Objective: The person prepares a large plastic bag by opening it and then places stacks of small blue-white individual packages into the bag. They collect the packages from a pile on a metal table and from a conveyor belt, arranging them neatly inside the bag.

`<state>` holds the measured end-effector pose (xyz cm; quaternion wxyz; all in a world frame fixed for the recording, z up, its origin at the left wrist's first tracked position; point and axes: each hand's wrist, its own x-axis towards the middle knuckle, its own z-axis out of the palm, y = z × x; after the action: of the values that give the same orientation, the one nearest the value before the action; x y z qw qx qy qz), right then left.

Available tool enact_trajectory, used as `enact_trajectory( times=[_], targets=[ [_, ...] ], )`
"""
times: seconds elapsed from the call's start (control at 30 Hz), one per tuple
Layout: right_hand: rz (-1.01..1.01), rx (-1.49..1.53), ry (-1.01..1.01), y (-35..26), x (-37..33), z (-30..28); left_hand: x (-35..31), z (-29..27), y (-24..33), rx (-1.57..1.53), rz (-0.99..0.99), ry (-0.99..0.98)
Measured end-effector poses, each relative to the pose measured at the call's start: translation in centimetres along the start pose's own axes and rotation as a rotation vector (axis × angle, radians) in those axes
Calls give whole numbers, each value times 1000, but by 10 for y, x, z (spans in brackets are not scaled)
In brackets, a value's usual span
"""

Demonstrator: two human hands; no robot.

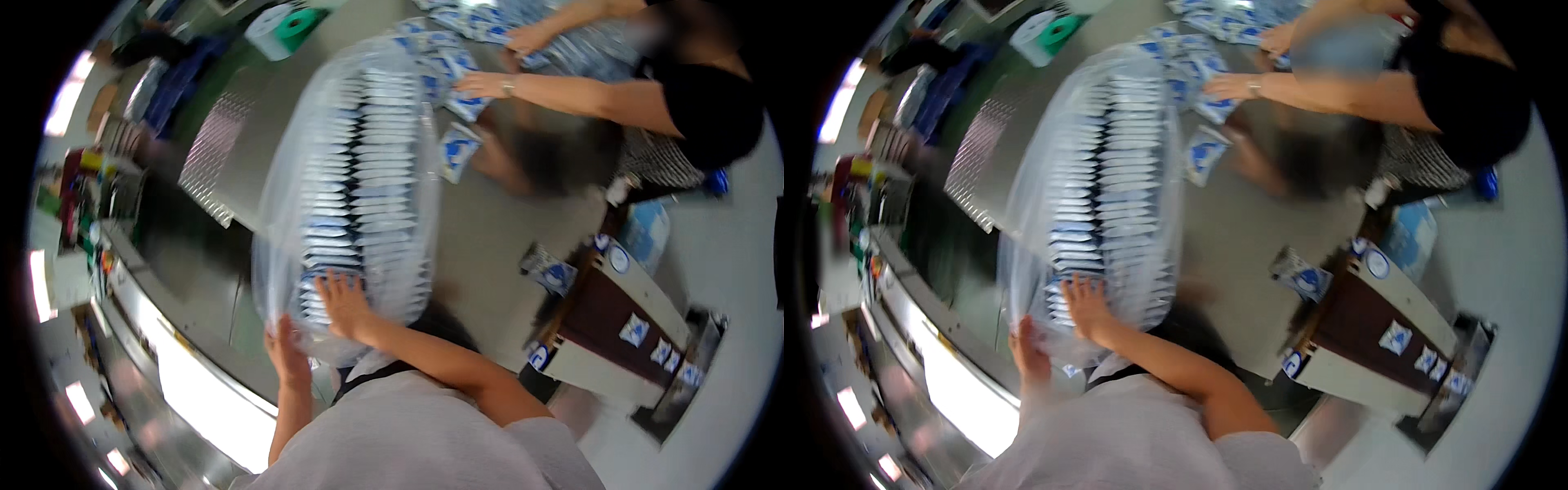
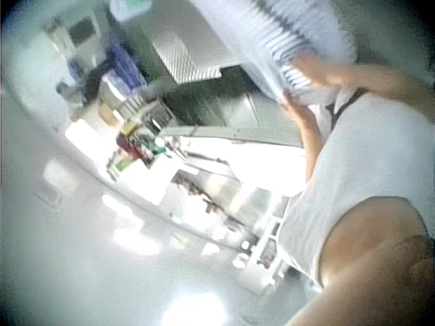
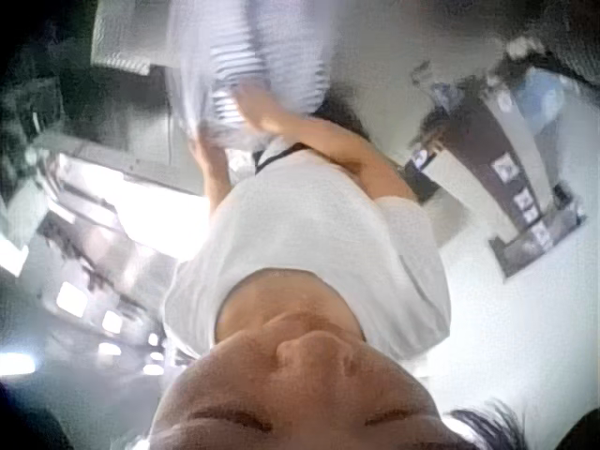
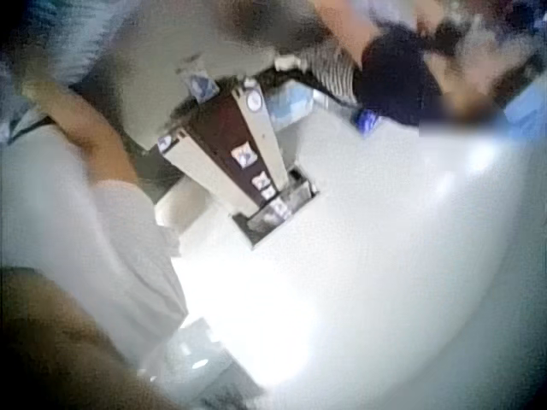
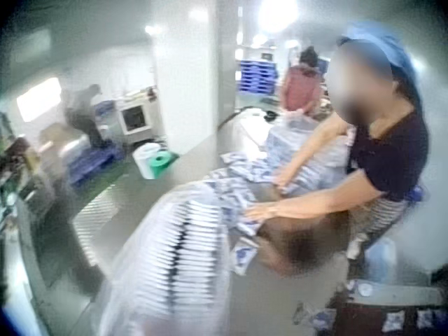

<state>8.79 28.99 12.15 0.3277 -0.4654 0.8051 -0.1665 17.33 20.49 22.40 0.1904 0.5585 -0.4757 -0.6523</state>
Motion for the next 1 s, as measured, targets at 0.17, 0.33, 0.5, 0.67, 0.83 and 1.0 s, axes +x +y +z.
enact_trajectory(
  times=[0.17, 0.33, 0.5, 0.67, 0.83, 1.0],
  targets=[
    [-267, 244, 407, 28, -40, -47, 9, -6, -8, 100, -4, 62],
    [-91, 360, 751, 125, -170, -109, 29, -30, -20, 223, 28, 2],
    [559, 167, 895, 261, -363, -105, 37, -38, -26, 294, 157, 98],
    [871, 9, 756, 332, -526, -63, 27, -23, -15, 738, 504, 242],
    [1109, -64, 564, 372, -621, -33, 4, 2, -9, 1309, 1251, 330],
    [1271, -268, 463, 421, -690, 5, -58, 78, -30, 1079, 1409, -139]
  ],
)
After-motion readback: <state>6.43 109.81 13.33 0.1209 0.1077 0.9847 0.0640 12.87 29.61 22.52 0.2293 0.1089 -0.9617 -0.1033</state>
